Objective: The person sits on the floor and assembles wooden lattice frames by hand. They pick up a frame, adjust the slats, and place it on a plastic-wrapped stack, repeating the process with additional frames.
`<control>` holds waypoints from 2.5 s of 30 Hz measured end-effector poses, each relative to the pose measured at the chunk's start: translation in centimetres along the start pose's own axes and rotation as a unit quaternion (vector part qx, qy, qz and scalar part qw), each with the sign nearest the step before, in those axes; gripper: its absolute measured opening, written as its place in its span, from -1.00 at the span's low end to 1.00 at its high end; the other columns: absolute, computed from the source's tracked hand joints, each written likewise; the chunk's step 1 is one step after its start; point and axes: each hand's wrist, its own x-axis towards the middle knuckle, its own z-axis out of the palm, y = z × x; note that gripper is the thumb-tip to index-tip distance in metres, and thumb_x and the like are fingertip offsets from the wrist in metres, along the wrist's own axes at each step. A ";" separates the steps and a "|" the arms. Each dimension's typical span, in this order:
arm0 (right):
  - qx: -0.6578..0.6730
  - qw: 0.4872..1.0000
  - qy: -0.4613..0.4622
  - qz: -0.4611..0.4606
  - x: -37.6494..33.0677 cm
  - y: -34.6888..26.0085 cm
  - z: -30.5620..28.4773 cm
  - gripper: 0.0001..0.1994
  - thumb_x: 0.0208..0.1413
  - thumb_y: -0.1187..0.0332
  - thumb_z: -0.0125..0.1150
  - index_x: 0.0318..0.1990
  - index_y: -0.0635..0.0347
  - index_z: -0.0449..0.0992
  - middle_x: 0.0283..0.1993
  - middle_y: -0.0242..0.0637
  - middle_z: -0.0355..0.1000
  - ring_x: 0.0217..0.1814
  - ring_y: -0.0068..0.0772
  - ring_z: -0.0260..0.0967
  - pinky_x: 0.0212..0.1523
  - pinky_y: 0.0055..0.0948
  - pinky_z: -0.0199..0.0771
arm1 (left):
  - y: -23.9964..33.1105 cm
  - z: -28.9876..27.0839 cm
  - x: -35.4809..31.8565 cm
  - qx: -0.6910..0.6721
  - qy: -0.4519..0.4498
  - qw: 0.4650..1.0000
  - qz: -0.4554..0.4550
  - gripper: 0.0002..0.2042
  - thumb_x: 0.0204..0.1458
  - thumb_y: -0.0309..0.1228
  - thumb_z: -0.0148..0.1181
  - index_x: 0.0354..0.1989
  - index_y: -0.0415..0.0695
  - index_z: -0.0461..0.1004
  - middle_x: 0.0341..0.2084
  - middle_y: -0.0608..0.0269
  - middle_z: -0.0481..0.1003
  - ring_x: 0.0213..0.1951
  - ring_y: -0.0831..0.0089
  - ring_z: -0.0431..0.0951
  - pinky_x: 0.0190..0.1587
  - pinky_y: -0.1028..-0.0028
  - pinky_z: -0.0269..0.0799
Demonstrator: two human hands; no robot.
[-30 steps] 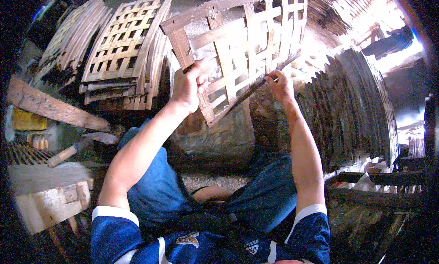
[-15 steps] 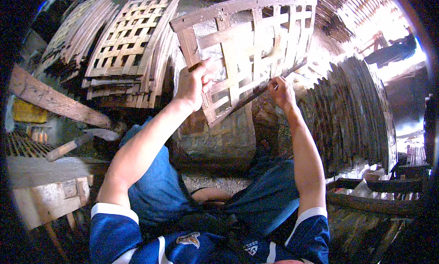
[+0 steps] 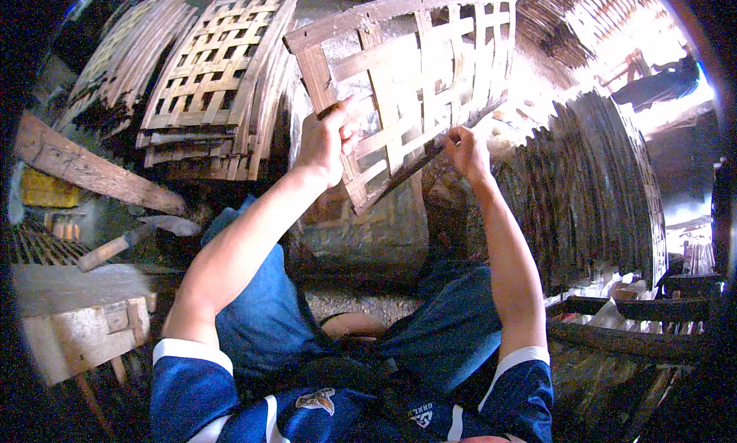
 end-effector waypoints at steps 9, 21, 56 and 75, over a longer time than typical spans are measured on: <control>0.151 0.985 0.056 -0.054 0.8 5.2 -0.7 -0.85 0.04 0.34 0.20 -0.34 0.24 0.45 -0.42 -0.09 0.50 -0.37 -0.19 0.48 -0.31 -0.28 0.45 | 0.4 0.3 0.9 0.003 0.047 0.999 0.002 -0.83 0.08 -0.30 0.19 -0.30 -0.12 0.44 -0.64 0.52 0.25 -0.65 0.74 0.18 -0.68 0.67 0.05; -0.125 0.972 0.190 0.055 -1.5 13.5 -7.0 -0.53 -0.20 0.32 0.47 -0.07 0.21 0.49 -0.06 -0.11 0.46 -0.09 -0.11 0.45 -0.09 -0.27 0.48 | 1.6 -0.4 0.7 -0.038 0.017 0.999 0.000 -0.83 0.10 -0.27 0.19 -0.24 -0.06 0.41 -0.61 0.54 0.26 -0.64 0.75 0.17 -0.67 0.71 0.03; 0.544 0.812 0.203 0.062 1.0 1.3 -10.0 -0.61 0.12 0.04 0.25 -0.07 0.15 0.55 -0.30 -0.48 0.41 -0.41 -0.72 0.21 -0.46 -0.64 0.22 | -1.2 0.0 -0.7 0.197 -0.059 0.979 -0.011 -0.80 0.02 -0.23 0.30 -0.29 -0.07 0.53 -0.51 0.45 0.44 -0.54 0.63 0.47 -0.62 0.66 0.16; 0.608 0.759 0.204 0.111 1.2 4.4 -9.3 -0.80 0.10 0.24 0.31 -0.17 0.08 0.55 -0.47 -0.61 0.32 -0.53 -0.76 0.16 -0.56 -0.67 0.12 | -1.3 1.5 -1.9 0.252 -0.129 0.959 0.014 -0.84 0.07 -0.29 0.25 -0.30 -0.10 0.50 -0.60 0.51 0.37 -0.59 0.73 0.32 -0.55 0.64 0.30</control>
